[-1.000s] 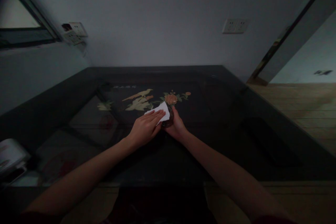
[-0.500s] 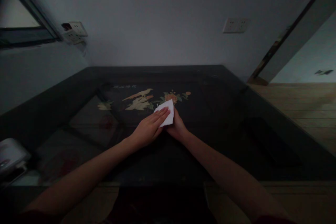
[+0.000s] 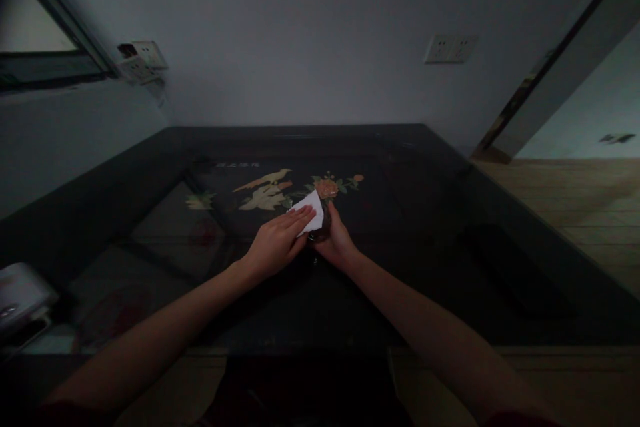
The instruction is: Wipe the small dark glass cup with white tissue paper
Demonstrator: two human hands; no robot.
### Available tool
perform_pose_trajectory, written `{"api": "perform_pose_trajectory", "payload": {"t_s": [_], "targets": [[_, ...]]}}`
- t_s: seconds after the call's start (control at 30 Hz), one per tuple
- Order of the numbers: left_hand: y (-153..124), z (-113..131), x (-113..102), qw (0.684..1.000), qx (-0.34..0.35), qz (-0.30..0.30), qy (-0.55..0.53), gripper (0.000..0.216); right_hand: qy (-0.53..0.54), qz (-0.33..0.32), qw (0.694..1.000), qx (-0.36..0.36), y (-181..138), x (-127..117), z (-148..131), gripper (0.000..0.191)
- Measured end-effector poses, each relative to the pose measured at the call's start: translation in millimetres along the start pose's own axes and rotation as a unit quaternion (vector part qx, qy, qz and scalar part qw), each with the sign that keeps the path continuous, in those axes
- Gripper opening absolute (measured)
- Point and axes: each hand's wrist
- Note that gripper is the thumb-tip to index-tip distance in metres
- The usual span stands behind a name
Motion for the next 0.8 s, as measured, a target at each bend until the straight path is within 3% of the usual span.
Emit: {"api": "perform_pose_trajectory", "payload": {"t_s": [0.17, 0.33, 0.6, 0.8], "targets": [[-2.5, -0.4, 0.7, 0.997, 0.073, 0.016, -0.036, 0.042, -0.033, -0.004, 0.999, -0.019, 1.9, -4.3, 1.8, 0.039], [-1.4, 5.4, -1.1, 0.992, 0.104, -0.024, -0.064, 0.053, -0.041, -0.033, 0.998, -0.041, 2.5, -12.4, 4.1, 0.022], [1.2, 0.4, 7.5, 0.999, 0.031, -0.012, -0.035, 0.052, -0.007, 0.013, 1.0, -0.028, 0.5, 0.7, 4.0, 0.03], [0.4, -3.6, 4.4, 1.0, -0.017, -0.014, -0.011, 0.045, 0.004, 0.019, 1.0, 0.014, 0.5, -3.4, -0.9, 0.035]]}}
Point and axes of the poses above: each hand's wrist, its own y-axis towards the middle knuckle, its own x-axis out of the palm, z = x × y, and after that the axes turned 7 degrees about -y, right-handed
